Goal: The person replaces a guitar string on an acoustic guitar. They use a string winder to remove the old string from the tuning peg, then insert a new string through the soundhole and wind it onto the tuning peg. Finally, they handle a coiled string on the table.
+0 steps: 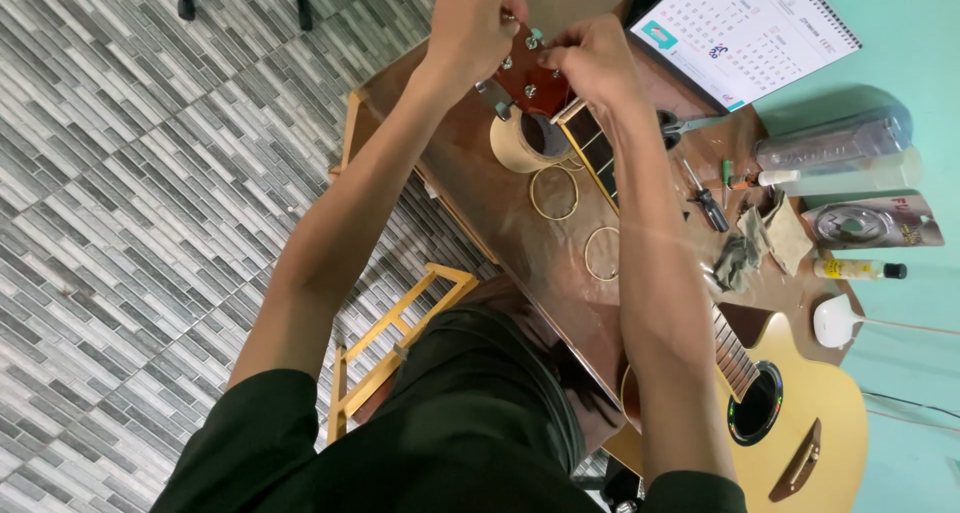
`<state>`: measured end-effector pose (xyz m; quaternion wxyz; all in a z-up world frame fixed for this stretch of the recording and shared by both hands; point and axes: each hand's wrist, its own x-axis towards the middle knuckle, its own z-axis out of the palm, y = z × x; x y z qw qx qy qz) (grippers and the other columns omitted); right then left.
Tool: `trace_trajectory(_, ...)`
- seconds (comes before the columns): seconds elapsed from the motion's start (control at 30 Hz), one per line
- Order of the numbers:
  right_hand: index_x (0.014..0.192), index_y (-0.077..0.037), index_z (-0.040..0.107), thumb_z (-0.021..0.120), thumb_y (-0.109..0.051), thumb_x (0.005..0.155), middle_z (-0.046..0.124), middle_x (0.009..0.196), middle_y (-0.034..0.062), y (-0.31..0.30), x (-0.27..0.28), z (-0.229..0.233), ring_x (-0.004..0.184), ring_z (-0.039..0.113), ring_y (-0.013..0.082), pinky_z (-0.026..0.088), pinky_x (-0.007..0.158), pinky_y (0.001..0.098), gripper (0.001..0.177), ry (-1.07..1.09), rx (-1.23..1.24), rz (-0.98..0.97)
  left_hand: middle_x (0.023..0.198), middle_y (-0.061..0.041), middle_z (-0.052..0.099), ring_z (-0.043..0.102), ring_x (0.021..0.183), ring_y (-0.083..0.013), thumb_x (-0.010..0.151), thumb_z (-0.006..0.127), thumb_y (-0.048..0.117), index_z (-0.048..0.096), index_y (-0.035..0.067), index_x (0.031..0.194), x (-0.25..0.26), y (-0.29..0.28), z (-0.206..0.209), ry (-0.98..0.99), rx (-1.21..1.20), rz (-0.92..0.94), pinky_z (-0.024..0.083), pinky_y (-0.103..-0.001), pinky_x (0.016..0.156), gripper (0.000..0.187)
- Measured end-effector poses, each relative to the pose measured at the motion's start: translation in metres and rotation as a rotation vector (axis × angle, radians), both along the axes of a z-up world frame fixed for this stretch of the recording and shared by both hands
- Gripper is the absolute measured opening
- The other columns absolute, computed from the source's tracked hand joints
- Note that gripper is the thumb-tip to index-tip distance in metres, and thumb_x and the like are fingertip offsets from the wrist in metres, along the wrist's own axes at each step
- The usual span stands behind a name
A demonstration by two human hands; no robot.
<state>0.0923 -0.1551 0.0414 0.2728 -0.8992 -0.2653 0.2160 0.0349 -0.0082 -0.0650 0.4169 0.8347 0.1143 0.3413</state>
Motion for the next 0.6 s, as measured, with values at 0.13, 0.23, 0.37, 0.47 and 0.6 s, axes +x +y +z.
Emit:
trace_trajectory(0.13,0.088,-0.003,0.076,0.072,-0.005,0.085,0.070,0.080,0.0089,0.014,-0.011,0.019,0.079,0.067,0.0202,0.054,0.072,0.0337,0.006,0.063,-0.120,-0.127,0.091,-0.004,0.073,0.058,0.100,-0.0346,0.081,0.082,0.006,0.081,0.017,0.081,0.007,-0.001,-0.006,0.139,0.059,0.032,0.045,-0.054,0.076,0.011)
trace_trajectory(0.23,0.086,-0.004,0.077,0.077,-0.010,0.083,0.066,0.075,0.0064,0.013,0.006,0.005,0.071,0.060,0.0184,0.049,0.065,0.0318,0.007,0.019,-0.159,-0.064,0.088,0.002,0.079,0.057,0.100,-0.0342,0.081,0.076,0.000,0.083,0.018,0.080,0.009,0.000,-0.013,0.129,0.051,0.008,0.044,-0.053,0.075,0.019)
trace_trajectory(0.37,0.068,-0.008,0.059,0.079,-0.011,0.086,0.033,0.064,0.0010,0.017,0.007,0.005,0.062,0.036,0.0181,0.029,0.058,0.0339,0.027,0.025,-0.227,-0.112,0.089,0.003,0.078,0.056,0.099,-0.0331,0.080,0.078,0.002,0.083,0.019,0.077,0.009,-0.001,-0.013,0.111,0.044,0.012,0.043,-0.052,0.074,0.019)
trace_trajectory(0.47,0.062,-0.013,0.049,0.079,-0.005,0.083,0.039,0.061,0.0015,0.017,0.014,-0.002,0.058,0.045,0.0174,0.035,0.054,0.0318,0.038,0.065,-0.175,-0.123,0.086,0.003,0.077,0.055,0.101,-0.0344,0.079,0.076,-0.001,0.083,0.020,0.076,0.009,-0.002,-0.014,0.119,0.039,0.007,0.043,-0.054,0.074,0.022)
trace_trajectory(0.6,0.063,-0.013,0.049,0.080,-0.008,0.082,0.033,0.062,-0.0008,0.017,0.007,0.005,0.058,0.035,0.0150,0.029,0.053,0.0309,0.036,0.040,-0.182,-0.149,0.092,0.001,0.074,0.055,0.100,-0.0335,0.081,0.077,0.002,0.083,0.020,0.078,0.009,-0.002,-0.014,0.134,0.026,0.013,0.042,-0.052,0.075,0.020)
